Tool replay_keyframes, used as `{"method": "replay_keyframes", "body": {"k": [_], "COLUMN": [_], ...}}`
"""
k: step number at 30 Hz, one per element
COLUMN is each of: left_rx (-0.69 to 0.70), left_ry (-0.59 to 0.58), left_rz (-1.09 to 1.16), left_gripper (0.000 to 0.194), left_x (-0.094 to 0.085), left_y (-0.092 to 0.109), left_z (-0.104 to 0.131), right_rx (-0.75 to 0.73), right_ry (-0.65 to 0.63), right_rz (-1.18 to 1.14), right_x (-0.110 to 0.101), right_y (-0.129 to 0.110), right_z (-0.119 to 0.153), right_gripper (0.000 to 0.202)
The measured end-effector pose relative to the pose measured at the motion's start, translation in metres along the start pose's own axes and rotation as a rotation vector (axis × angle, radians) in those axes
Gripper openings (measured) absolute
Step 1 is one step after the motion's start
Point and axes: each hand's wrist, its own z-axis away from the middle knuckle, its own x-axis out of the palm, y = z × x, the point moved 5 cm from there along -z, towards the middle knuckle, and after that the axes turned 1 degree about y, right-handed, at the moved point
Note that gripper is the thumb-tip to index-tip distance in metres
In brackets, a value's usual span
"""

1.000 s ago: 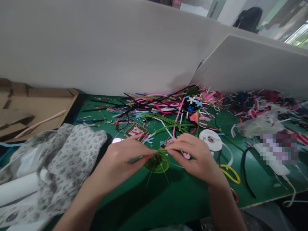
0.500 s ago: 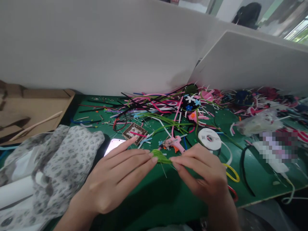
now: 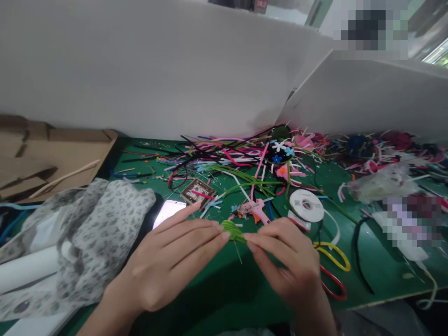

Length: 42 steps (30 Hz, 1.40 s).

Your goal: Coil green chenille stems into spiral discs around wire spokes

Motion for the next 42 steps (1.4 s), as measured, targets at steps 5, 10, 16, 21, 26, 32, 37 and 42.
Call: {"method": "replay_keyframes", "body": {"k": [5, 10, 16, 21, 26, 32, 37, 42], "left_rx": [-0.113, -0.251, -0.338, -0.396, -0.430, -0.425, -0.413, -0.374], "left_ry": [0.044, 0.104, 0.125, 0.168, 0.147, 0.154, 0.171, 0.135], "left_rz": [0.023, -0.030, -0.053, -0.043, -0.051, -0.015, -0.003, 0.076], "left_gripper": [0.027, 0.023, 0.024, 0.021, 0.021, 0.018, 0.018, 0.017], "left_x": [0.009, 0.020, 0.040, 0.059, 0.074, 0.091, 0.105, 0.121], "left_y": [0.014, 0.027, 0.031, 0.027, 0.024, 0.014, -0.002, -0.024], "left_z": [0.024, 0.058, 0.077, 0.089, 0.097, 0.095, 0.079, 0.063], "right_rx": [0.018, 0.055, 0.073, 0.089, 0.106, 0.051, -0.044, -0.090], "right_ry": [-0.070, -0.183, -0.236, -0.232, -0.215, -0.231, -0.230, -0.176], "right_rz": [-0.057, -0.116, -0.023, 0.009, 0.021, 0.038, 0.067, 0.105], "right_x": [0.013, 0.035, 0.052, 0.063, 0.074, 0.078, 0.077, 0.080], "right_y": [-0.002, -0.004, -0.004, 0.003, 0.015, 0.036, 0.059, 0.081], "right_z": [0.012, 0.030, 0.049, 0.068, 0.079, 0.079, 0.071, 0.065], "right_gripper": [0.027, 0.024, 0.025, 0.028, 0.027, 0.025, 0.020, 0.019]}}
